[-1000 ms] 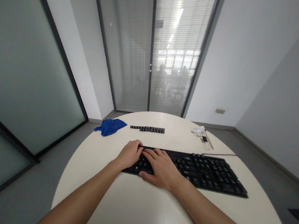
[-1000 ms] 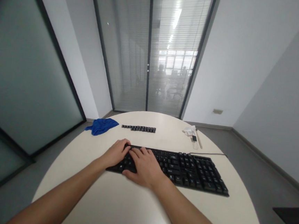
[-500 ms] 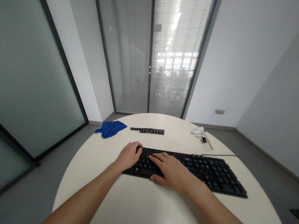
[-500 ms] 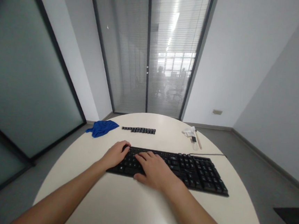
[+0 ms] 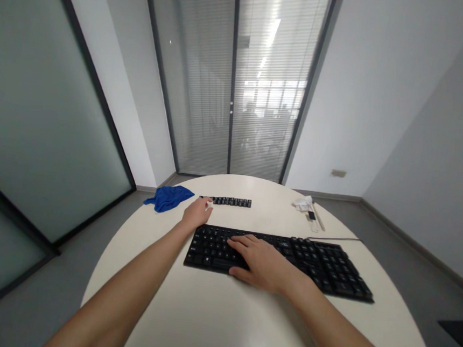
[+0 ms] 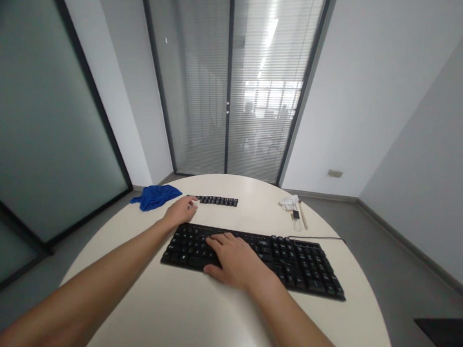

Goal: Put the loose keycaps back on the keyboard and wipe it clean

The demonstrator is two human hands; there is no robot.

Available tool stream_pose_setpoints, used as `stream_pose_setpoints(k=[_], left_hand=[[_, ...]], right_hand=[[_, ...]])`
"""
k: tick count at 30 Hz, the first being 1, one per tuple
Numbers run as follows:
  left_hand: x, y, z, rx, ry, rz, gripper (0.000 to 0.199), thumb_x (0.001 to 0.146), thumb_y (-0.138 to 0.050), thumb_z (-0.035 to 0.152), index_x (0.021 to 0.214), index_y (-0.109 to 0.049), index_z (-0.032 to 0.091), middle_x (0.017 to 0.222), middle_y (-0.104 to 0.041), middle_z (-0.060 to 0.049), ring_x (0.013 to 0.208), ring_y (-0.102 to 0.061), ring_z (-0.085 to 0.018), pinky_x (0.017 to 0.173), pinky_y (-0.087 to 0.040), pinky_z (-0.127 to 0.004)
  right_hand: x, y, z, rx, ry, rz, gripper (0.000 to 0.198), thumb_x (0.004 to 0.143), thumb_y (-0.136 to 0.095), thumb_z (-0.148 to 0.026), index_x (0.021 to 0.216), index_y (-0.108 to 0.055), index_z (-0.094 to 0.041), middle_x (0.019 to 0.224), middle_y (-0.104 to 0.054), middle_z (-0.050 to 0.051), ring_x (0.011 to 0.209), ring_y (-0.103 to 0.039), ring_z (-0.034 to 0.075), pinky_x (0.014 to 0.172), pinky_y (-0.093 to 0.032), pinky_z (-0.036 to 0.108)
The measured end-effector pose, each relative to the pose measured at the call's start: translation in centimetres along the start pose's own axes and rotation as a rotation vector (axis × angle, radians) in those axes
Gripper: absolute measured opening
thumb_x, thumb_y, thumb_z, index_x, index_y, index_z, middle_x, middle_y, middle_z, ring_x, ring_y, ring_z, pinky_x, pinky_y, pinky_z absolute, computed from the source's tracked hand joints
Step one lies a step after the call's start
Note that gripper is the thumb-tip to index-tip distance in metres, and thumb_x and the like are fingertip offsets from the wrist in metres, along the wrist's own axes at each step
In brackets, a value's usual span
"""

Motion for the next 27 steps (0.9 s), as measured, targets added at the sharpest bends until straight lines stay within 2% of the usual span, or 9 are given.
stream_pose_setpoints(k=[7, 13, 18, 23, 27], left_hand=[[1.5, -1.0, 1.1, 0.194, -0.056, -0.025, 0.042, 0.092, -0.055, 0.027, 0.134, -0.056, 0.029, 0.12, -0.066, -0.01, 0.112, -0.062, -0.03, 0.091, -0.049, -0.04], [2.0, -1.1, 1.5, 0.253, -0.083, -0.041, 0.033, 0.095, -0.051, 0.027, 0.126, -0.062, 0.028, 0.116, -0.066, -0.01, 0.111, -0.062, -0.03, 0.089, -0.05, -0.041], [1.9, -0.8, 1.1, 0.249, -0.06, -0.031, 0.024, 0.095, -0.051, 0.027, 0.114, -0.065, 0.026, 0.11, -0.066, -0.009, 0.105, -0.063, -0.028, 0.084, -0.051, -0.037], [1.0, -0.2, 0.4, 0.196, -0.031, -0.025, 0.018, 0.092, -0.055, 0.025, 0.105, -0.068, 0.023, 0.117, -0.065, -0.01, 0.107, -0.063, -0.026, 0.084, -0.05, -0.033], [-0.9, 0.7, 1.6, 0.116, -0.049, -0.026, 0.017, 0.091, -0.056, 0.024, 0.102, -0.068, 0.022, 0.113, -0.069, -0.009, 0.105, -0.064, -0.026, 0.085, -0.05, -0.034]], right_hand=[[-0.1, 0.2, -0.1, 0.014, -0.007, 0.001, 0.061, 0.09, -0.061, -0.042, 0.143, -0.053, -0.011, 0.143, -0.056, 0.015, 0.128, -0.053, 0.033, 0.11, -0.042, 0.046], [0.0, 0.0, 0.0, 0.009, -0.009, 0.004, 0.062, 0.09, -0.06, -0.042, 0.144, -0.052, -0.011, 0.144, -0.055, 0.015, 0.129, -0.052, 0.032, 0.111, -0.041, 0.045], [0.1, 0.1, 0.0, 0.017, -0.006, 0.005, 0.062, 0.09, -0.06, -0.043, 0.143, -0.053, -0.01, 0.144, -0.056, 0.015, 0.128, -0.053, 0.032, 0.11, -0.042, 0.046], [0.0, 0.0, 0.1, 0.014, 0.004, 0.022, 0.061, 0.09, -0.062, -0.042, 0.142, -0.054, -0.011, 0.142, -0.057, 0.015, 0.127, -0.054, 0.032, 0.109, -0.043, 0.046], [0.0, 0.0, 0.0, 0.011, 0.013, 0.041, 0.061, 0.089, -0.061, -0.042, 0.141, -0.055, -0.012, 0.14, -0.058, 0.015, 0.125, -0.054, 0.032, 0.107, -0.044, 0.046]])
Point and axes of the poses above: each hand's wrist, its own x-axis towards the middle knuckle, its own y-axis out of the back of the hand, z = x × y, the point moved 7 cm from there along x, towards the middle knuckle
